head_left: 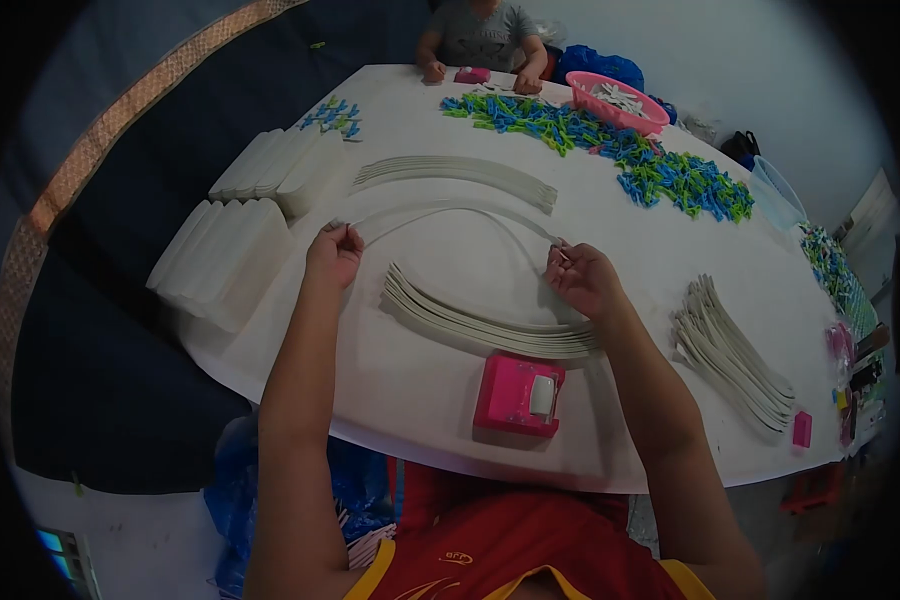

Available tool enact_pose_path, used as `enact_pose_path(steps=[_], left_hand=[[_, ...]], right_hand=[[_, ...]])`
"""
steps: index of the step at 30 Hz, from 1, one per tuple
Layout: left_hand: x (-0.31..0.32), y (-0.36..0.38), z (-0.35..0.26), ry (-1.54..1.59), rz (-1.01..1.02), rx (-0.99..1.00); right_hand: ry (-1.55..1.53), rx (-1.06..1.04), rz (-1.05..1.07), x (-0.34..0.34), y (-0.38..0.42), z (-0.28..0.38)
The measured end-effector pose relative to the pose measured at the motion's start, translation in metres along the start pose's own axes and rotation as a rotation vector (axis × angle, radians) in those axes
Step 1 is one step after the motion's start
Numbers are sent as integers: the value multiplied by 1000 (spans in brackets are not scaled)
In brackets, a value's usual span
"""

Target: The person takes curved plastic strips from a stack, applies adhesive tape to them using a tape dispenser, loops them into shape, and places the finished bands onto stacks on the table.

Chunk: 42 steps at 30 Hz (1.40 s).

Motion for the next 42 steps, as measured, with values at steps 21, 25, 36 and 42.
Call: enact_pose_path(steps=[21, 25, 36, 42], left_hand=[[57, -61, -55, -1630, 83, 791], [62, -65, -57, -1635, 47, 773], [65, -63, -60, -1623, -66, 746], [62, -62, -62, -1581, -137, 722]], right_hand=[[1963, -916, -483, 20, -35, 83], [1944, -896, -531, 19, -48, 85], [1951, -904, -543, 21, -57, 90], [1960, -881, -575, 22, -57, 91]])
Point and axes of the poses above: each hand's wrist, its own y-axis away from the middle knuckle, its own x-axis out of the palm, z = x × y, the point moved 9 cm from there along -y, towards the middle knuckle, and after that the axes turned 11 degrees about y, right-handed, at the moved point
